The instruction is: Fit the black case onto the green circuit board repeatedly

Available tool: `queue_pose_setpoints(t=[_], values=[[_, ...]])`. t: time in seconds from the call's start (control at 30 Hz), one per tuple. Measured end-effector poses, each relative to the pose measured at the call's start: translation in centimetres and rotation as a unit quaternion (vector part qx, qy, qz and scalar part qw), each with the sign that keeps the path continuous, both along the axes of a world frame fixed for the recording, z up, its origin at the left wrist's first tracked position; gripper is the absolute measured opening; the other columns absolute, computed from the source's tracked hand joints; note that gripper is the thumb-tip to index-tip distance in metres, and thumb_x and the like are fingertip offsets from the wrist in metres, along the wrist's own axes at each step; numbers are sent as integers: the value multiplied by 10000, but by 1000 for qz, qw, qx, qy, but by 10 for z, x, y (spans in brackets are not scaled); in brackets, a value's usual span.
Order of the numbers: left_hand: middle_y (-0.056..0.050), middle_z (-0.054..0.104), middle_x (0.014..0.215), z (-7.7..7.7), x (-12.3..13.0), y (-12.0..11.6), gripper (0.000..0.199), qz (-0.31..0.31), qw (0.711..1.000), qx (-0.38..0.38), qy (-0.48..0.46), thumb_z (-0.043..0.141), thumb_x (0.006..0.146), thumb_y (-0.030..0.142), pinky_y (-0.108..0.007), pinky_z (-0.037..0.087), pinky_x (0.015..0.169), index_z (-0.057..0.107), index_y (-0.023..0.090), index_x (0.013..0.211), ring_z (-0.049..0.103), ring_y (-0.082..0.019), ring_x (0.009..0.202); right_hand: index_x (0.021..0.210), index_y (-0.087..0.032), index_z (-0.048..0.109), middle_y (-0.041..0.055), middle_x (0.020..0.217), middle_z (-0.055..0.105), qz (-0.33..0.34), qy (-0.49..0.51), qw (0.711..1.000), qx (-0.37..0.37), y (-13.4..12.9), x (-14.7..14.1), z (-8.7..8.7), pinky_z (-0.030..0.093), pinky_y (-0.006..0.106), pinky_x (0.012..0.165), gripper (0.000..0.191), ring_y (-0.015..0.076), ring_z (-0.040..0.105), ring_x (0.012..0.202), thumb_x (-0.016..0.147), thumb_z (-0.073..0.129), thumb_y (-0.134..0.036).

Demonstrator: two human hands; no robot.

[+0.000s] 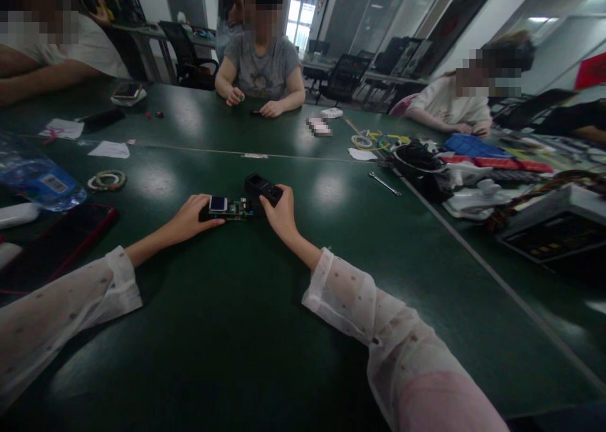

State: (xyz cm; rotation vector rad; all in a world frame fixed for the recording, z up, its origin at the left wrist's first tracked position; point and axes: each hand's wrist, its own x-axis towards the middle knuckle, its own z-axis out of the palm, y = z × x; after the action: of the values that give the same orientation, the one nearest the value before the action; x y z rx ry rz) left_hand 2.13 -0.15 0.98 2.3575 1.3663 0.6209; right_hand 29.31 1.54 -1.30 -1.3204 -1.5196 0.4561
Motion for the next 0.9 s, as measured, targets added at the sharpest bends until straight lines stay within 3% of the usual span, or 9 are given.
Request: queue_pose_setpoints(t=[0.3, 0.5, 0.7, 0.9], values=[[-110, 552, 1245, 2, 0, -2, 585, 0, 1000, -13, -9, 597, 826, 597, -460, 442, 948, 525, 181, 1230, 484, -297, 1156, 1327, -241, 370, 137, 1280, 444, -48, -54, 996, 60, -5, -1, 6, 405, 538, 1013, 674, 300, 480, 1172, 789, 664, -521], [-117, 554, 1242, 3, 1, -2, 582, 0, 1000, -6, -3, 603, 824, 590, -460, 436, 959, 528, 168, 1218, 486, -297, 1158, 1297, -249, 382, 126, 1238, 451, -48, -62, 996, 51, -6, -2, 7, 423, 548, 987, 626, 297, 491, 1140, 798, 660, -505], [-124, 555, 1247, 4, 2, -3, 583, 2, 1000, -6, 1, 596, 833, 588, -466, 437, 967, 524, 160, 1223, 481, -301, 1177, 1190, -217, 476, 131, 1221, 463, -28, -108, 994, 17, -2, 0, 1, 435, 554, 985, 504, 317, 476, 1190, 744, 699, -285], [-122, 561, 1224, -1, 1, 0, 563, 1, 1000, 15, 6, 606, 827, 580, -464, 439, 962, 537, 159, 1195, 492, -298, 1149, 1272, -226, 451, 125, 1225, 525, -8, -97, 993, 73, -7, -4, 8, 431, 548, 1015, 459, 292, 523, 1166, 849, 620, -286]])
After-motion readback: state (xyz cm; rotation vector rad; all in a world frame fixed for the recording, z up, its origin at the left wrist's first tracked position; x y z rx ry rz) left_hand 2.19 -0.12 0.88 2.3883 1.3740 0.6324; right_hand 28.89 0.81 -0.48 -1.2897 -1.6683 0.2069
